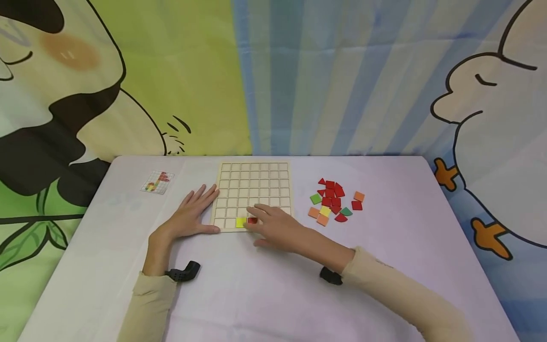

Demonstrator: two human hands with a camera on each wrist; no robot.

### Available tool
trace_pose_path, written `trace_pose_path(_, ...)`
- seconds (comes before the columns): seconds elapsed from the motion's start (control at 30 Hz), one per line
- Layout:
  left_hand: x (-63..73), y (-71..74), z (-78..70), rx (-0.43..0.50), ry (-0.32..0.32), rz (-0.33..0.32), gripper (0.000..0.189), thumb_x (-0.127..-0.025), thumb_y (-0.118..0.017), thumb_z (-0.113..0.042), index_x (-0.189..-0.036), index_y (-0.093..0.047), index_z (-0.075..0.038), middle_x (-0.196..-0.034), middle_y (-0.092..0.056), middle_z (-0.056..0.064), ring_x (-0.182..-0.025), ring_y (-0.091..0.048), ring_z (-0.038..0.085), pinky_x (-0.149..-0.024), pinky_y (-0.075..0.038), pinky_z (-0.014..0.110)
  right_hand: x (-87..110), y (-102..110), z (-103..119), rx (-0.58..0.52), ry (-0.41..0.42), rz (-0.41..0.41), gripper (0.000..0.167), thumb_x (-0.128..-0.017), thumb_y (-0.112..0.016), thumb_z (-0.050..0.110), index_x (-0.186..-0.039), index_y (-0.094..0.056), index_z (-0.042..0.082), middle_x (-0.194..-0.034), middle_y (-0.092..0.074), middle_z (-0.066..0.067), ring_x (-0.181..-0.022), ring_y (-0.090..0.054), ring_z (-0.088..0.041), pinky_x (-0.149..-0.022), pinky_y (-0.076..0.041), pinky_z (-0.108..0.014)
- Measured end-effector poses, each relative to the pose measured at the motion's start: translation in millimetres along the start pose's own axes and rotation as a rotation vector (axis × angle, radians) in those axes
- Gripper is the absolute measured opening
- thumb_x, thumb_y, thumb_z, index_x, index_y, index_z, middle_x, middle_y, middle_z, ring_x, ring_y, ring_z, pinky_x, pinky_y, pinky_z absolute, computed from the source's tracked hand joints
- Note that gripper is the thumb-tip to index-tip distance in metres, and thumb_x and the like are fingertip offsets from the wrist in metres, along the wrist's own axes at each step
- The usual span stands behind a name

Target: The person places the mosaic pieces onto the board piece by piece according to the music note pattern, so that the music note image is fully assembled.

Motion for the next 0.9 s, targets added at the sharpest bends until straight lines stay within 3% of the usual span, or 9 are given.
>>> trace_pose_path(0.2,5.9,0.2,2.9,-0.001,0.011,-0.012,0.118,-0.077,-0.084,-0.059,-0.165,-0.024,-0.010,-0.175,-0.014,0.009,-0.162,-0.002,0.036,-0.130,-0.001,0.059,72.6,-2.7,-29.3,-0.003,-0.061,-0.104,0.052,-0.088,-0.083,0.026,-0.137,-0.069,0.016,-0.147,-0.060,-0.016,-0.136,-0.056,-0.036,-0.103,-0.057,-0.050)
trace_pose_path(0.37,2.6,-1.3,2.1,0.011,-0.001,-0.005,0.119,-0.077,-0.083,-0.061,-0.166,-0.022,-0.013,-0.175,-0.012,0.005,-0.163,-0.001,0.033,-0.131,0.001,0.056,128.6,-2.7,-79.1,-0.050,-0.295,-0.194,0.054,-0.082,-0.088,0.016,-0.133,-0.071,0.010,-0.134,-0.066,-0.021,-0.122,-0.063,-0.040,-0.089,-0.062,-0.053)
trace_pose_path(0.5,-3.2,-2.3,-1.1,0.004,-0.025,0.005,0.118,-0.078,-0.082,-0.062,-0.166,-0.021,-0.014,-0.176,-0.012,0.003,-0.163,0.000,0.031,-0.131,0.002,0.054,160.3,-6.2,-111.0,-0.086,-0.455,-0.170,0.051,-0.084,-0.085,0.011,-0.132,-0.070,0.008,-0.134,-0.064,-0.027,-0.122,-0.062,-0.047,-0.085,-0.063,-0.055)
trace_pose_path(0.67,-3.7,-1.3,-2.4,-0.001,-0.015,0.018,0.119,-0.077,-0.083,-0.060,-0.166,-0.020,-0.013,-0.176,-0.011,0.004,-0.163,0.001,0.032,-0.131,0.002,0.054,172.0,-13.6,-129.6,-0.126,-0.461,-0.169,0.044,-0.087,-0.082,0.009,-0.129,-0.071,0.003,-0.135,-0.064,-0.029,-0.123,-0.062,-0.050,-0.087,-0.061,-0.056)
trace_pose_path(0.9,3.4,0.3,1.3,0.000,0.012,0.010,0.118,-0.078,-0.083,-0.061,-0.166,-0.021,-0.013,-0.176,-0.012,0.005,-0.163,0.000,0.033,-0.131,0.001,0.055,164.1,-22.2,-145.4,-0.123,-0.376,-0.141,0.040,-0.086,-0.081,0.004,-0.125,-0.073,-0.001,-0.127,-0.071,-0.024,-0.116,-0.066,-0.044,-0.090,-0.061,-0.053)
Point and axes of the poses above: each hand's wrist, its own x-axis away from the middle knuckle, its own y-axis out of the back of the hand, z = x × y, the point moved 5 cm from there along -x, towards the middle knuckle
